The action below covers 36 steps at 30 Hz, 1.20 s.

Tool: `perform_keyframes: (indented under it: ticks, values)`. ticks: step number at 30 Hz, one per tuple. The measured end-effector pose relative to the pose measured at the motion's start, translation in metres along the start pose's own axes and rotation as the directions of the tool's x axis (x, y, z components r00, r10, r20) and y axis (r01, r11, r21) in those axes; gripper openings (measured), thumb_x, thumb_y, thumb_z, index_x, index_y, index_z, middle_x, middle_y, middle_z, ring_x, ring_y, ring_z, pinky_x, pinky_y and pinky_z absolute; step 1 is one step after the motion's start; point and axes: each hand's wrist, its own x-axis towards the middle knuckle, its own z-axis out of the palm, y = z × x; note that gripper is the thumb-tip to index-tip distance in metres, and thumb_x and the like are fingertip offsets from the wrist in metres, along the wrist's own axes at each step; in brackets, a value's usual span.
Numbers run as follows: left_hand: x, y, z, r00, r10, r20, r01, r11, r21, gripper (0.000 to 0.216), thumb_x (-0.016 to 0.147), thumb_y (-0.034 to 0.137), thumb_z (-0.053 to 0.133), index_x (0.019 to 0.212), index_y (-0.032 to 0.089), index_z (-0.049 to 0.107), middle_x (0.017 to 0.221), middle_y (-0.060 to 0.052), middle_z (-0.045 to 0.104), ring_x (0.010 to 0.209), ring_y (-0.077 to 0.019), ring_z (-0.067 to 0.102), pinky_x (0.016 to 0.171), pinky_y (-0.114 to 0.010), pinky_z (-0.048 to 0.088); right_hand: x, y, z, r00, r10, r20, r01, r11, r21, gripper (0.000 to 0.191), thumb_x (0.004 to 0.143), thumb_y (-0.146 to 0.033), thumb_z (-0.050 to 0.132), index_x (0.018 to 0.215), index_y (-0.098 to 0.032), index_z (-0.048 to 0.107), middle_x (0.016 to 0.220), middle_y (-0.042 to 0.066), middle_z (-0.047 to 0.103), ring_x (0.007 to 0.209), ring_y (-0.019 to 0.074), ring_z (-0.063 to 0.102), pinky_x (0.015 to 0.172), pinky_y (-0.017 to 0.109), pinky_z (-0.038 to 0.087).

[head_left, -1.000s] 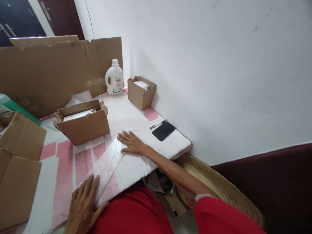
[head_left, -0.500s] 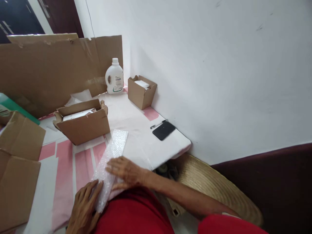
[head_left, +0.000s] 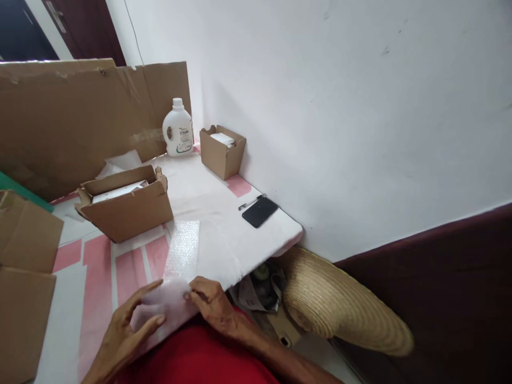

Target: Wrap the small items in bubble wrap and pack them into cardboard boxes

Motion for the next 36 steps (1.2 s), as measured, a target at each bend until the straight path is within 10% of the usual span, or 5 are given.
perform_keyframes:
  ticks: [9,22,29,33,36]
  values:
    - [0.035,-0.002,0.034,0.999,-0.049,0.001,0.049,0.98,-0.194,0.04,0.085,0.058,0.062,0.09,0.019,0.071,0.087,-0.004,0.074,0.083,-0.0201,0.069,0.074,-0.028,0.056,0.038,-0.002,-0.024,0.937,0.342,-0.072,-0.295,0.883,0.365,0.041,0.093,-0.054,0.061,0.07,-0.02,0.058,0.056,-0.007,0.046,0.05,0.0102,0.048,0.051,0.023,0.038]
    - [0.067,0.001,0.073,0.936,-0.052,-0.348,0.083,0.994,0.073,0.049,0.092,0.055,0.051,0.12,0.017,0.061,0.093,-0.007,0.07,0.074,-0.022,0.065,0.069,-0.035,0.052,0.097,0.036,-0.018,0.932,0.212,-0.294,-0.282,0.933,-0.222,0.004,0.086,-0.023,0.07,0.084,-0.02,0.07,0.07,-0.001,0.068,0.067,0.0154,0.061,0.069,0.025,0.044]
    - [0.039,0.011,0.08,0.769,0.621,-0.155,-0.39,0.646,0.656,0.043,0.095,0.023,0.053,0.138,0.018,0.055,0.13,-0.016,0.065,0.119,-0.0276,0.061,0.1,-0.041,0.045,0.098,0.036,-0.019,0.933,0.216,-0.286,-0.313,0.881,-0.355,0.02,0.089,-0.021,0.07,0.109,-0.017,0.069,0.08,0.003,0.072,0.074,0.0199,0.067,0.076,0.03,0.05]
    - [0.024,-0.004,0.09,0.779,0.627,0.008,-0.448,0.548,0.707,0.051,0.095,0.031,0.055,0.145,0.019,0.052,0.147,-0.017,0.056,0.136,-0.0316,0.05,0.107,-0.043,0.04,0.089,0.02,-0.02,0.977,-0.023,-0.214,-0.107,0.812,-0.574,0.032,0.099,-0.028,0.059,0.127,-0.013,0.064,0.112,0.015,0.072,0.102,0.0259,0.066,0.091,0.038,0.052]
    - [0.022,-0.014,0.095,0.791,0.611,0.017,-0.436,0.545,0.717,0.038,0.095,0.032,0.054,0.128,0.017,0.065,0.137,-0.017,0.063,0.132,-0.0328,0.053,0.107,-0.045,0.04,0.083,0.018,-0.015,0.941,-0.28,0.192,0.337,0.697,-0.633,0.043,0.104,-0.04,0.051,0.139,-0.016,0.059,0.137,0.014,0.064,0.131,0.0268,0.055,0.112,0.042,0.043]
